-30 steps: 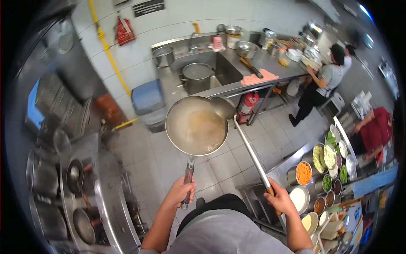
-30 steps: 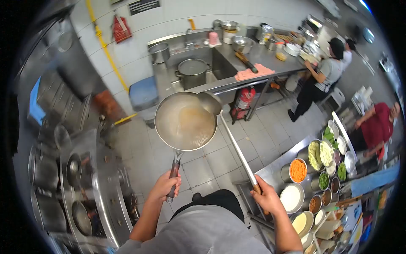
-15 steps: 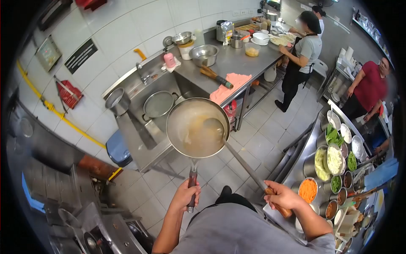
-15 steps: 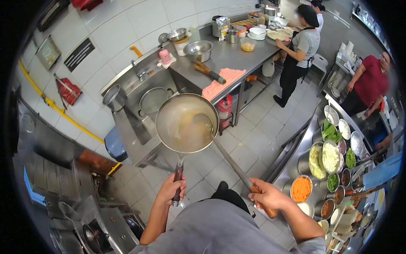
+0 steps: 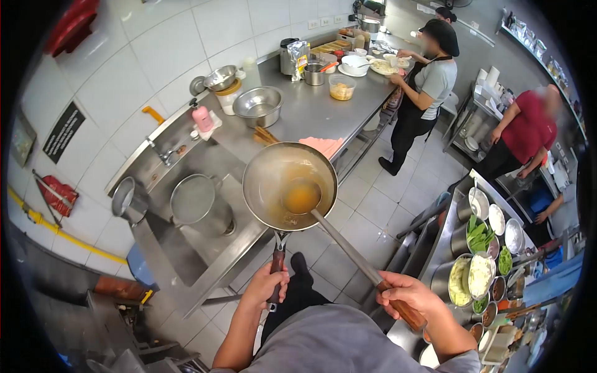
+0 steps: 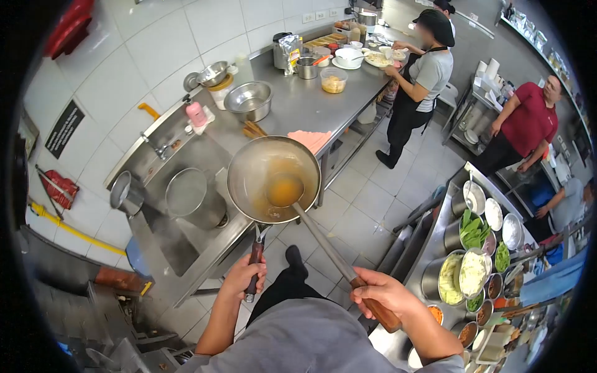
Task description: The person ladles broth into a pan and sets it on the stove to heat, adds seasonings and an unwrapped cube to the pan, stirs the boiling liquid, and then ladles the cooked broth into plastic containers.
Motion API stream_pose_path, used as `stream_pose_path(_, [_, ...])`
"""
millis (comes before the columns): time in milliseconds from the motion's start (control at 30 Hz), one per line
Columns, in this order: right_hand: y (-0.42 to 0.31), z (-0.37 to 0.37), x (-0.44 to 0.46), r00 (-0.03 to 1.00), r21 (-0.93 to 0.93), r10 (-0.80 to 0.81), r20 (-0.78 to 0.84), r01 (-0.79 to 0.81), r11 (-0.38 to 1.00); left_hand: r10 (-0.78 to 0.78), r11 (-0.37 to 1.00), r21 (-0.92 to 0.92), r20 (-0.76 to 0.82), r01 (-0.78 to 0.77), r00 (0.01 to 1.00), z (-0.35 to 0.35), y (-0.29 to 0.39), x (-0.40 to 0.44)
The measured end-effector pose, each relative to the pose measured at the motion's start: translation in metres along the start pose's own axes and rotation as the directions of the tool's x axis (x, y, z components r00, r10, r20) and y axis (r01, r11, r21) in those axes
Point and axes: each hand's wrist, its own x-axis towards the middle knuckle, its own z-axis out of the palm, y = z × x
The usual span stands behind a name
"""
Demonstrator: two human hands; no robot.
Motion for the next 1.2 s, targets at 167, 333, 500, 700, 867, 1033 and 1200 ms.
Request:
stream_pose_path(167, [-0.057,-0.014,0.032,0.993,-0.057,-0.097,-0.065,0.094,0.994,-0.014,0.999,0.038,0.084,0.011,0.996,0.005,0.042,0.07])
stream_pose_path(333, [-0.126,-0.026,0.064,0.987,0.013,-0.105,-0.12,0.107,0.994,-0.067,0.998,0.033,0.212,0.061,0.975,0.014,0.093,0.137])
stream_pose_path(500, [-0.175,-0.046,0.101,0.973,0.063,-0.167,-0.159,0.178,0.982,-0.057,0.995,0.096,0.273,0.032,0.96,0.025,0.137,0.201])
stream_pose_path(700, [-0.243,-0.075,0.139,0.963,0.06,-0.208,-0.17,0.22,0.974,-0.053,0.997,0.077,0.293,0.032,0.955,0.041,0.172,0.262])
stream_pose_path(867, [-0.3,-0.118,0.166,0.949,0.086,-0.23,-0.216,0.253,0.964,-0.063,0.994,0.1,0.193,0.044,0.979,0.061,0.185,0.299])
stream_pose_path(1033, [-0.362,-0.175,0.191,0.97,0.056,-0.198,-0.143,0.207,0.977,-0.03,0.998,0.062,0.112,0.024,0.993,0.09,0.19,0.324])
stream_pose_path(1200, [-0.424,-0.235,0.217,0.981,0.006,-0.171,-0.095,0.172,0.985,-0.029,1.0,0.013,0.039,0.028,0.999,0.125,0.191,0.339])
